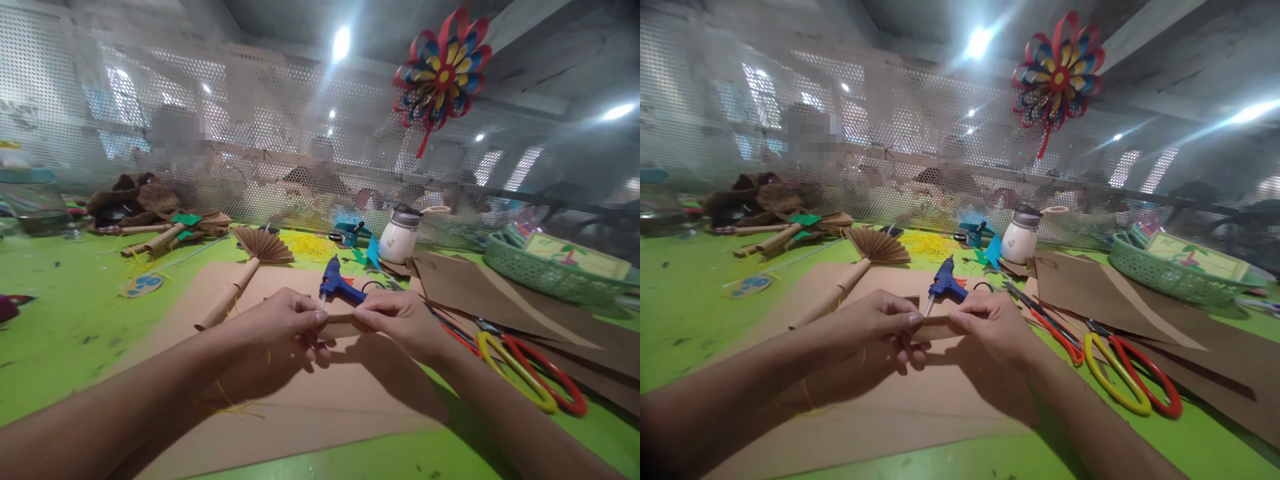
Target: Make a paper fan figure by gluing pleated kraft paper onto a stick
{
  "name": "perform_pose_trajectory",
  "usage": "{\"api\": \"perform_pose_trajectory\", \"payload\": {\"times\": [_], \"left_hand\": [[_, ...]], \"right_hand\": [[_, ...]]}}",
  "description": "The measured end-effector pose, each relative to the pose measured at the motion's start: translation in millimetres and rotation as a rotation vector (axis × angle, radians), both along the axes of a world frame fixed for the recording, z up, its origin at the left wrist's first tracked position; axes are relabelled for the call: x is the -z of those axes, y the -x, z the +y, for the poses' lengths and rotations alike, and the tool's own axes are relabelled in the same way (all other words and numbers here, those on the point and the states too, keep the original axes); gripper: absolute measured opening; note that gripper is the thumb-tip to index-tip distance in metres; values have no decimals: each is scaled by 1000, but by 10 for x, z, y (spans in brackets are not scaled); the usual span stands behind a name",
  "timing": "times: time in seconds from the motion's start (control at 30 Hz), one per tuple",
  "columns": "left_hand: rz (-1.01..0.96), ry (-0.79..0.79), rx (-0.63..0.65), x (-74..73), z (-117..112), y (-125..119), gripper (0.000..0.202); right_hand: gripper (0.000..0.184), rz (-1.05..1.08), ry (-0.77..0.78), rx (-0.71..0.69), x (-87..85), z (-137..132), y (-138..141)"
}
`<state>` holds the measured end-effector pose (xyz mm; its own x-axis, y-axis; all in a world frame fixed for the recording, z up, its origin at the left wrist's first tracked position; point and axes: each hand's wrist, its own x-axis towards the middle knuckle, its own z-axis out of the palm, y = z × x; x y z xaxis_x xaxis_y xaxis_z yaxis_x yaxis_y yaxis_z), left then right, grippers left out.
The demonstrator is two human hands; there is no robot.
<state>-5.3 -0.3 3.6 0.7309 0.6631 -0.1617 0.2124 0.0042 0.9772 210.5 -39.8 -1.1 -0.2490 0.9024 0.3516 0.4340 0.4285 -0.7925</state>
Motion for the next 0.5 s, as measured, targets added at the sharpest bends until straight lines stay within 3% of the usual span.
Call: {"api": "perform_pose_trajectory", "payload": {"times": [0.13,0.33,0.5], "left_hand": [[49,-143,-43,8,22,-2,30],[223,-693,-195,14,-75,-18,24],[194,-672,-201,6,-228,-104,22]], "right_hand": [[24,0,16,8,3,2,7],[30,82,165,40,31,16,3],[36,118,208,48,82,36,3]]}}
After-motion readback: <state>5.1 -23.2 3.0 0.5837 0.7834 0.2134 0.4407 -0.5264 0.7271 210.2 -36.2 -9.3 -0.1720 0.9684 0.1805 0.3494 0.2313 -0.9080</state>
